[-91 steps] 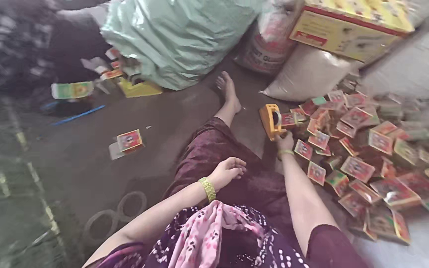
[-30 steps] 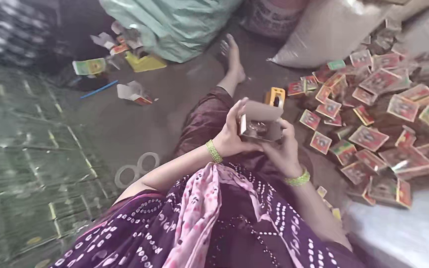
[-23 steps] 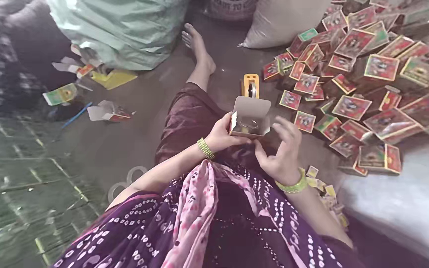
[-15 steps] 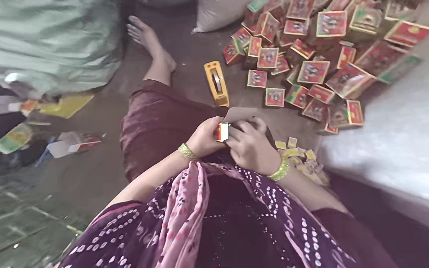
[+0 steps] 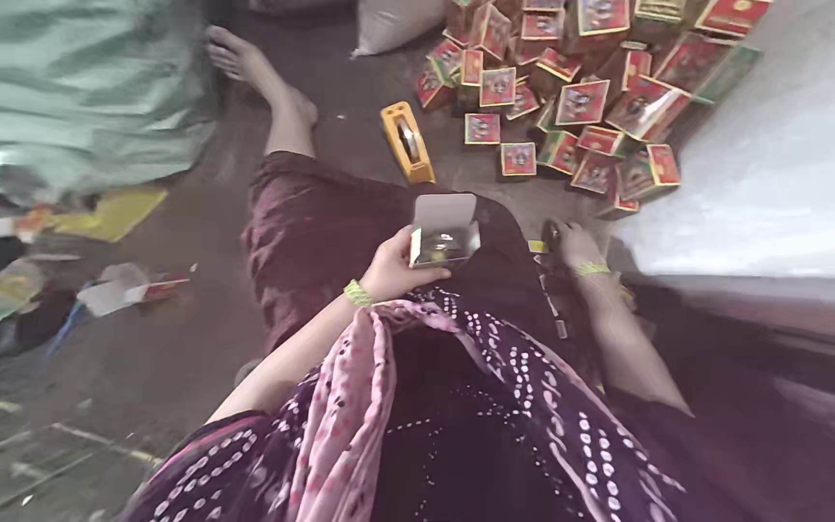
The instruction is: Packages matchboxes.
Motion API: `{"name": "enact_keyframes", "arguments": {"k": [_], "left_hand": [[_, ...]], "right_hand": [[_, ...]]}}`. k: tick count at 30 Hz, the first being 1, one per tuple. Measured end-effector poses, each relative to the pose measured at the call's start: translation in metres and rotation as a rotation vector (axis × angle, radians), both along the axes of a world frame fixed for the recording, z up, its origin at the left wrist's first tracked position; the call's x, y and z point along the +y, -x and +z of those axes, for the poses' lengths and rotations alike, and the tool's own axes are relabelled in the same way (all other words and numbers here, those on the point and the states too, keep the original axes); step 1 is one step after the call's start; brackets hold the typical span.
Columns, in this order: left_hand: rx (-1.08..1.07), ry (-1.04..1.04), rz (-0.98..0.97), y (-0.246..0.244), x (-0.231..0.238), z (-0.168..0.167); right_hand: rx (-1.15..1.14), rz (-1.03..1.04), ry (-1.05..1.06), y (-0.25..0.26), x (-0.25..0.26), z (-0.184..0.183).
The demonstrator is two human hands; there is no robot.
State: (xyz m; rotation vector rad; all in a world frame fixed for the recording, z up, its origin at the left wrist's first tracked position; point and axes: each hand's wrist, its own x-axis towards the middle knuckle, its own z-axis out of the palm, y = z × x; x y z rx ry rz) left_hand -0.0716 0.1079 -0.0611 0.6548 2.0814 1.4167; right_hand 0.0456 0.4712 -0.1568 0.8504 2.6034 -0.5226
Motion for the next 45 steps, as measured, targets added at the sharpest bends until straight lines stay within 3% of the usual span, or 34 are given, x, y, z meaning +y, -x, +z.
{"name": "enact_keyframes", "arguments": {"k": [4, 8, 10, 13, 15, 17, 20, 23, 30, 37, 40, 42, 45], "left_hand": [[0.006, -0.105, -0.020, -0.008, -0.022, -0.008], [-0.145, -0.218, 0.144, -0.008, -0.040, -0.025], [-0.114, -0.196, 0.204, -0.003, -0.049, -0.037], [-0.074, -0.177, 0.278, 0.002, -0.054, -0.053], [-0.031, -0.165, 0.294, 0.002, -0.056, -0.057], [0.023, -0.127, 0.270, -0.001, -0.056, -0.055], [0.088, -0.059, 0.254, -0.011, -0.061, -0.046], [0.120, -0.043, 0.287, -0.015, -0.072, -0.044], [0.178, -0.016, 0.303, -0.018, -0.086, -0.052], [0.162, 0.028, 0.155, -0.022, -0.072, -0.061], [0.278, -0.048, 0.155, -0.019, -0.075, -0.051], [0.363, -0.230, 0.208, -0.018, -0.076, -0.051], [0.382, -0.458, 0.228, -0.018, -0.076, -0.061]], "right_hand": [[-0.039, 0.089, -0.036, 0.001, -0.005, -0.022], [-0.020, -0.024, -0.082, 0.008, -0.020, 0.019], [0.267, -0.124, -0.083, 0.013, -0.039, 0.049], [0.736, -0.191, 0.143, 0.023, -0.086, 0.099], [0.954, -0.081, 0.385, 0.027, -0.141, 0.131], [1.040, 0.114, 0.479, 0.030, -0.201, 0.151], [1.065, 0.326, 0.329, 0.040, -0.269, 0.142], [1.030, 0.411, 0.283, 0.045, -0.300, 0.124], [0.904, 0.722, 0.098, 0.029, -0.308, 0.118], [0.793, 0.840, -0.075, 0.034, -0.291, 0.090], [1.113, 0.707, -0.023, 0.033, -0.281, 0.091], [1.273, 0.514, 0.094, 0.037, -0.271, 0.096], [1.163, 0.254, 0.547, 0.049, -0.260, 0.090]]}}
